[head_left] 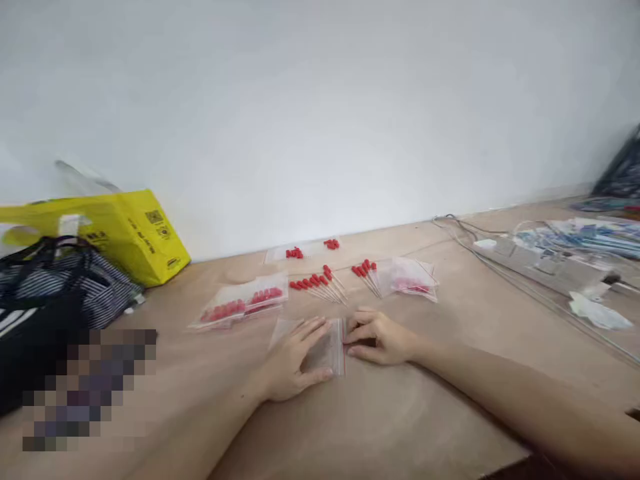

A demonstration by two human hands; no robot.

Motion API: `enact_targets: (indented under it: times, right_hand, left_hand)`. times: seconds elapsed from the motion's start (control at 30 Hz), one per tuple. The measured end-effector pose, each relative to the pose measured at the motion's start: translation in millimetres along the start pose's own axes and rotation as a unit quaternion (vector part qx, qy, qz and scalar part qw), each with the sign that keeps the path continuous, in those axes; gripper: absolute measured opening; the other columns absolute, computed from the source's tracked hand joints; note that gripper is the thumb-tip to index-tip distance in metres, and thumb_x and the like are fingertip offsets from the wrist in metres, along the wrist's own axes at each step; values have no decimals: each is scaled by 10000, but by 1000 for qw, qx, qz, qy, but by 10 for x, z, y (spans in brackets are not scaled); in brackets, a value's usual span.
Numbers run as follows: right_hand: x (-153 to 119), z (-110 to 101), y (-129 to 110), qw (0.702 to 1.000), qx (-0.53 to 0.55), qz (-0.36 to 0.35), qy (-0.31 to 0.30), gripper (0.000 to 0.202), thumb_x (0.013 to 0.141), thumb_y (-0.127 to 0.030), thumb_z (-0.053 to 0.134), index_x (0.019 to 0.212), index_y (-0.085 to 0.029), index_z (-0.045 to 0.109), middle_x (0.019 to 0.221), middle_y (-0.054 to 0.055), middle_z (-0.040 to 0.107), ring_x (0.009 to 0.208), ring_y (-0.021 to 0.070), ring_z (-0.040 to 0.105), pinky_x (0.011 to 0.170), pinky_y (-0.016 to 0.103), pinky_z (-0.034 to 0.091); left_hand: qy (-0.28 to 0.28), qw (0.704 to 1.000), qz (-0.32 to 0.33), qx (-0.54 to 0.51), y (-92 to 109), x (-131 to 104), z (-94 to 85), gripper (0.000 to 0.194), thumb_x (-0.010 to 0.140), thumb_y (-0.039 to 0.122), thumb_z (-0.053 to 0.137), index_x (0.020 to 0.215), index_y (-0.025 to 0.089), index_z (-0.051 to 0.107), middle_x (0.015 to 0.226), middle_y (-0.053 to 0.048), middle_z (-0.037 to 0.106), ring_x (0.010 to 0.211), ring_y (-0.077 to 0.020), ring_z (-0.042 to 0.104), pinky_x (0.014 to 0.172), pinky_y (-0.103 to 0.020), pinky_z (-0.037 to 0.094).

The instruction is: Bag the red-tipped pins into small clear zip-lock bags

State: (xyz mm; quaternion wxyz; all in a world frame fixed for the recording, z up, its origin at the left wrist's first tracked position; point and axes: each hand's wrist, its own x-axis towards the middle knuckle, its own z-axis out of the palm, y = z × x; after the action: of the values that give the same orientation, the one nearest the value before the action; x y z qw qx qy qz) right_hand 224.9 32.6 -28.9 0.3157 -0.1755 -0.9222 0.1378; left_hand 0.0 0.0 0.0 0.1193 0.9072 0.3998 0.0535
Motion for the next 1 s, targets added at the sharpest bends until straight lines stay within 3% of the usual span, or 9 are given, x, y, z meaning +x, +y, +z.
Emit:
enact_targets:
  times: [0.33,0.57,0.73,0.9,1.0]
  right_hand:
    - [-26,-27,25,1000,22,-16,-11,199,770,-273,510,890,-165,627,825,61,613,772,132,534,735,290,409]
    - [21,0,-61,998,6,-41,-57,347,726,-395,542,969,-154,599,966,87,594,921,175,509,812,328,367]
    - [94,26,-118,991,-2,-50,-124,494,671,-487,564,1059,-182,562,1121,101,509,1026,201,462,892,362,307]
    - [108,19,-95,991,22,-38,-128,441,631,-486,603,996,-238,611,1307,80,308,1108,208,397,924,357,277]
    - [98,16,-85,991,70,-14,-110,462,615,-460,627,1022,-241,599,1278,81,354,1075,193,432,911,341,302]
  left_hand:
    - [23,1000,0,-17,3,-17,7,661,777,467,471,1320,194,212,1361,-79,282,1239,-248,243,1005,-443,219]
    - [38,999,-5,-27,-35,-24,54,660,773,471,476,1314,189,226,1356,-83,292,1233,-261,252,999,-447,235]
    - [50,998,-23,-43,-30,-42,84,661,777,475,470,1317,198,207,1365,-83,267,1239,-250,238,995,-422,258]
    - [66,996,-38,-52,-138,-101,50,592,812,444,432,1315,241,195,1348,-59,306,1216,-230,291,983,-408,276]
    - [51,997,-38,-48,-229,-136,38,609,794,466,452,1309,239,219,1335,-58,334,1209,-238,301,983,-414,270]
